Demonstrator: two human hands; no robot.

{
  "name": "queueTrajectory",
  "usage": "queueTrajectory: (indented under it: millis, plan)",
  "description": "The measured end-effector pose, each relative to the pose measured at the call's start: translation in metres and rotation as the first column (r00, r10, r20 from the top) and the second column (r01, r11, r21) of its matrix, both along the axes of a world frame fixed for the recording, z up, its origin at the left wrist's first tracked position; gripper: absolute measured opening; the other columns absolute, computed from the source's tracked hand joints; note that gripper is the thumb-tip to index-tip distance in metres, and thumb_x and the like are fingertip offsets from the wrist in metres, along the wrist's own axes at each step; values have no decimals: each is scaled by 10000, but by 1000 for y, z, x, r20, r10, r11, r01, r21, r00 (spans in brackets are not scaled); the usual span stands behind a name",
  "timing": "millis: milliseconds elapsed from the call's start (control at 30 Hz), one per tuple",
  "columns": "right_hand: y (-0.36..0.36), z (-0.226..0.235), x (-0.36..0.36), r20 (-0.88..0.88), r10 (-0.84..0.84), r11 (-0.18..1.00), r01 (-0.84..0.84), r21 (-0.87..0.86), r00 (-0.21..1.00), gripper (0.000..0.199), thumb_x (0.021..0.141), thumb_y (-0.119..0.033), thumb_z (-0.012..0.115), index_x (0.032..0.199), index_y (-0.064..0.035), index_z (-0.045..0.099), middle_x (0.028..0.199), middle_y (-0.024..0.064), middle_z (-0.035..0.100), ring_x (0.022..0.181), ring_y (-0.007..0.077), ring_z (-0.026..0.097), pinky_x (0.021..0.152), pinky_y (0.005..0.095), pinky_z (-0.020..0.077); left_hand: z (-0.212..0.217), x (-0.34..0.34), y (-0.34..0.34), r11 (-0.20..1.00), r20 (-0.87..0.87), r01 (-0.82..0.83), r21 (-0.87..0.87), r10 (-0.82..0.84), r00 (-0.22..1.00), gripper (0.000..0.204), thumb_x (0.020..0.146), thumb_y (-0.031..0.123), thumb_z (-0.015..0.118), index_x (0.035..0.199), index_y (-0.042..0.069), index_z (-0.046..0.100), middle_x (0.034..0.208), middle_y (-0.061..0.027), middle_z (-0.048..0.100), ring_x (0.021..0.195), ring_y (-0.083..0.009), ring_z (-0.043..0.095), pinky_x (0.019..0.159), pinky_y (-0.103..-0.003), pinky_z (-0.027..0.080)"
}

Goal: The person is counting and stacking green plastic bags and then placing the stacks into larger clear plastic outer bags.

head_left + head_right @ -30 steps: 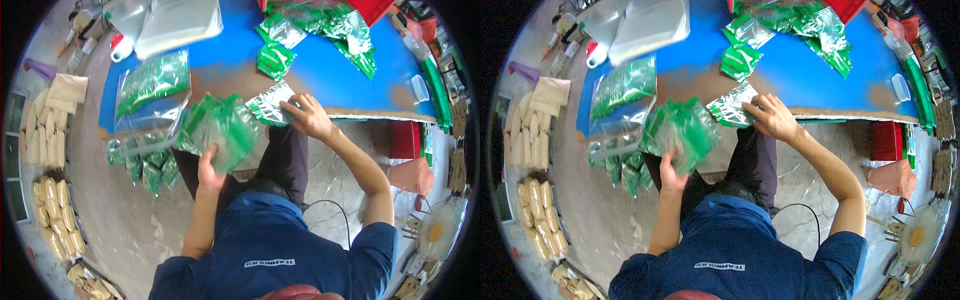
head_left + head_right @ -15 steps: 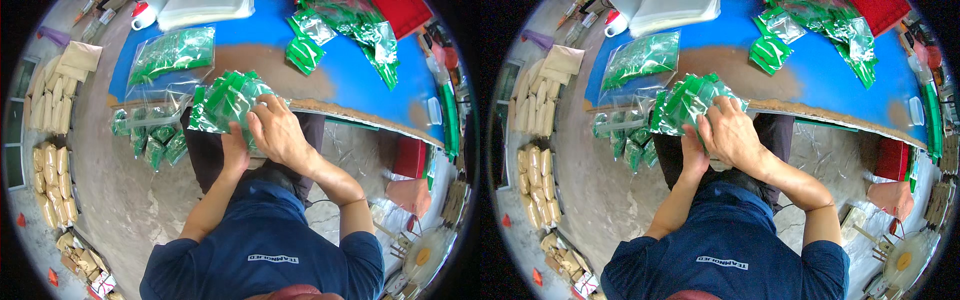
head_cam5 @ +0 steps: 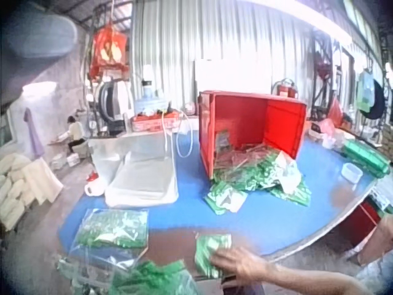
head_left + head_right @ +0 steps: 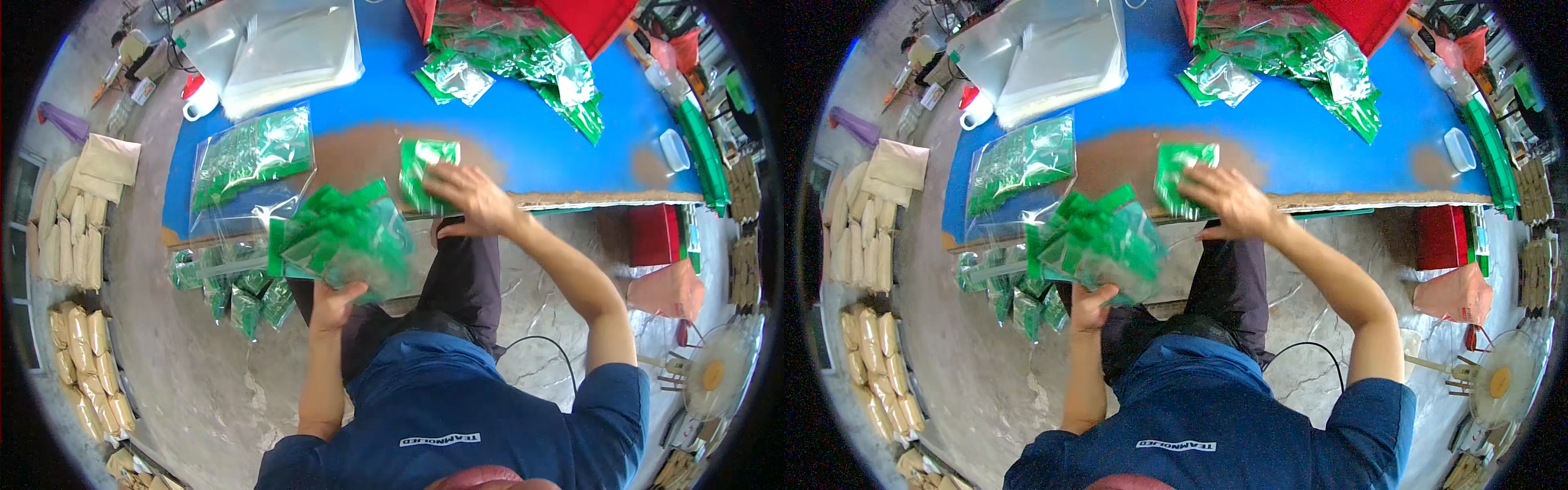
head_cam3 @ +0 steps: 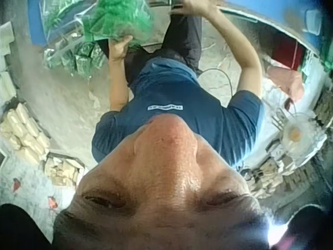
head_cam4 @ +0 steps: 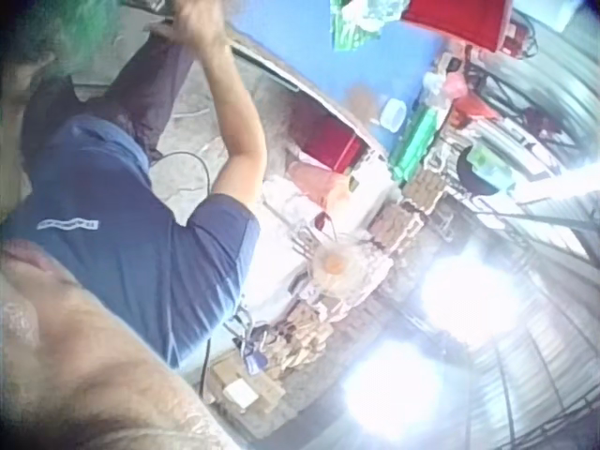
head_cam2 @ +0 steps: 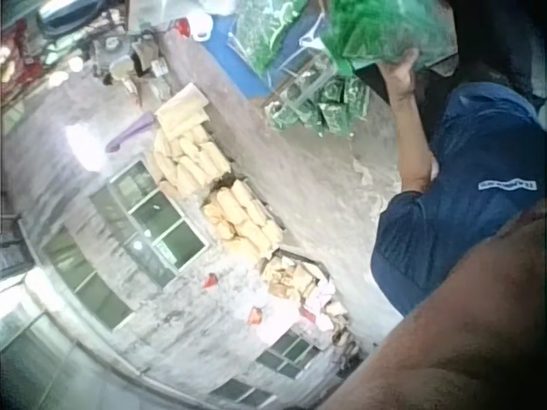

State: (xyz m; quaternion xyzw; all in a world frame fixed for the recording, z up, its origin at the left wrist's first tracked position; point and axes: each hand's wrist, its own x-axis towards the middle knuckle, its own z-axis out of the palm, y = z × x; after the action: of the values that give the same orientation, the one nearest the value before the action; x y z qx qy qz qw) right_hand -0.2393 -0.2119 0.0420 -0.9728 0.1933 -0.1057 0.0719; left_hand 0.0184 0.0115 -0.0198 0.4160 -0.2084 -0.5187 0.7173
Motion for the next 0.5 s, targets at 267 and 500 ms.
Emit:
queueTrajectory:
  millis: [267,500]
  plan:
    - [36,65,21,140,-376,338,-5,941,916,314,968,-155,591,1255,-32,625,923,52,678,789,124,617,675,306,552,19,24,-15,877,178,477,63,-480,859,741,591,-71,854,1273,1,574,1135,-75,677,1018,-194,653,854,-336,547]
    - [-56,40,41,22,-510,669,380,638,860,580,993,-532,491,1229,-24,643,1154,186,680,850,338,691,749,439,563,26,-13,-21,912,-55,405,-67,-409,911,850,644,65,886,1382,-6,472,1242,-97,629,1117,-214,622,951,-370,507]
